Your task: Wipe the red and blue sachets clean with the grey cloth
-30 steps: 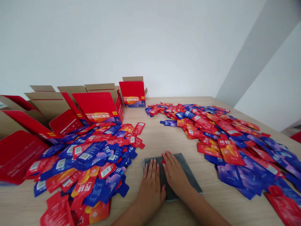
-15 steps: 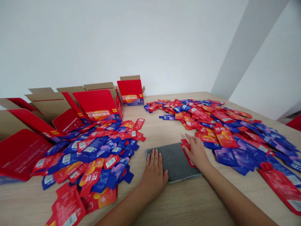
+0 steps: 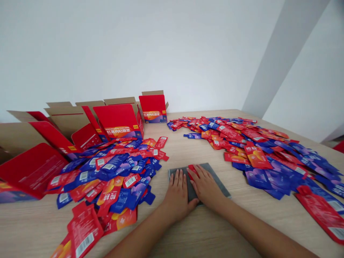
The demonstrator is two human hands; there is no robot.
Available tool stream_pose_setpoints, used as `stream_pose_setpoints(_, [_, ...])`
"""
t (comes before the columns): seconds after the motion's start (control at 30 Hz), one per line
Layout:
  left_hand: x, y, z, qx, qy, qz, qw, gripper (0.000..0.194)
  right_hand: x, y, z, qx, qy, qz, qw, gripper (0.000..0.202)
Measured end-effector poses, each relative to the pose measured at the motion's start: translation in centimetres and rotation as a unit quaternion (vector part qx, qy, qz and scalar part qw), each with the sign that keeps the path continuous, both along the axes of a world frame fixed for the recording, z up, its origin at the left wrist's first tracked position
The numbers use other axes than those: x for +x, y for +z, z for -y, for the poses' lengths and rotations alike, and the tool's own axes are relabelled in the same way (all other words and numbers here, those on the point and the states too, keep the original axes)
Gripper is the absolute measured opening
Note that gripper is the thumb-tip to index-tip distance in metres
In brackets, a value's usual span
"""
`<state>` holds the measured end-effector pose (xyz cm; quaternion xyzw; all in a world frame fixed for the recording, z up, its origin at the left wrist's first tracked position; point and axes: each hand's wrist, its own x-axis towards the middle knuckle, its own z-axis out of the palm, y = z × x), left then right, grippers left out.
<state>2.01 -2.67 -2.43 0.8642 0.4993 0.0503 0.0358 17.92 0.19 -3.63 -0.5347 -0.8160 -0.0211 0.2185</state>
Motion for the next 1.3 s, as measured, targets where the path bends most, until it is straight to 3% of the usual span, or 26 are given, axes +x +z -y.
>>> stream_pose_setpoints(0.1, [-0.1, 0.2, 0.0, -0.018, -0.018, 0.0, 1.0, 0.089, -1.0, -0.5, -1.7, -0.007, -0.009, 0.048, 0.999, 0.042])
stream_pose_setpoints(0.2, [-0.2, 0.5, 0.0, -0.038, -0.008, -0.006, 0.999, 0.089, -1.5, 0.3, -4.8, -0.031, -0.027, 0.033, 0.999, 0.041])
stream_pose_setpoints(0.43, [-0.1, 0.4, -0.2, -0.048, -0.006, 0.002, 0.999, 0.091, -1.9, 1.0, -10.5, -0.086, -0.095, -0.157, 0.979, 0.045])
stream_pose_setpoints(0.57, [-0.1, 0.5, -0.1, -0.03, -0.011, 0.007, 0.999, 0.089, -0.4, 1.5, -11.9, -0.146, -0.122, -0.265, 0.945, 0.059])
stream_pose_setpoints(0.73, [-0.2, 0.5, -0.1, -0.032, -0.01, 0.004, 0.999, 0.089, 1.6, 3.7, -10.3, -0.213, -0.045, -0.371, 0.903, 0.052])
stream_pose_setpoints(0.87, [-0.2, 0.3, -0.2, -0.018, -0.014, 0.018, 1.0, 0.089, 2.0, 4.4, -7.4, -0.256, 0.03, -0.383, 0.887, 0.04])
stream_pose_setpoints(0.97, [-0.1, 0.4, -0.1, -0.012, -0.011, 0.022, 1.0, 0.089, 1.5, 4.1, -5.2, -0.254, 0.078, -0.28, 0.923, 0.035])
stream_pose_setpoints(1.07, [-0.1, 0.5, -0.1, -0.012, -0.009, 0.017, 1.0, 0.088, 0.4, 3.8, -3.2, -0.157, 0.073, -0.066, 0.983, 0.043])
stream_pose_setpoints(1.17, [-0.1, 0.6, 0.0, -0.009, -0.013, 0.014, 1.0, 0.087, -0.7, 3.8, -1.8, -0.109, 0.046, 0.084, 0.989, 0.049])
stream_pose_setpoints(1.23, [-0.1, 0.5, 0.0, -0.008, -0.012, 0.013, 1.0, 0.088, -1.0, 3.9, -1.5, -0.108, 0.024, 0.104, 0.988, 0.051])
stream_pose_setpoints(1.3, [-0.1, 0.5, 0.0, -0.009, -0.01, 0.014, 1.0, 0.089, -0.6, 4.1, -1.6, -0.11, 0.001, 0.037, 0.993, 0.056])
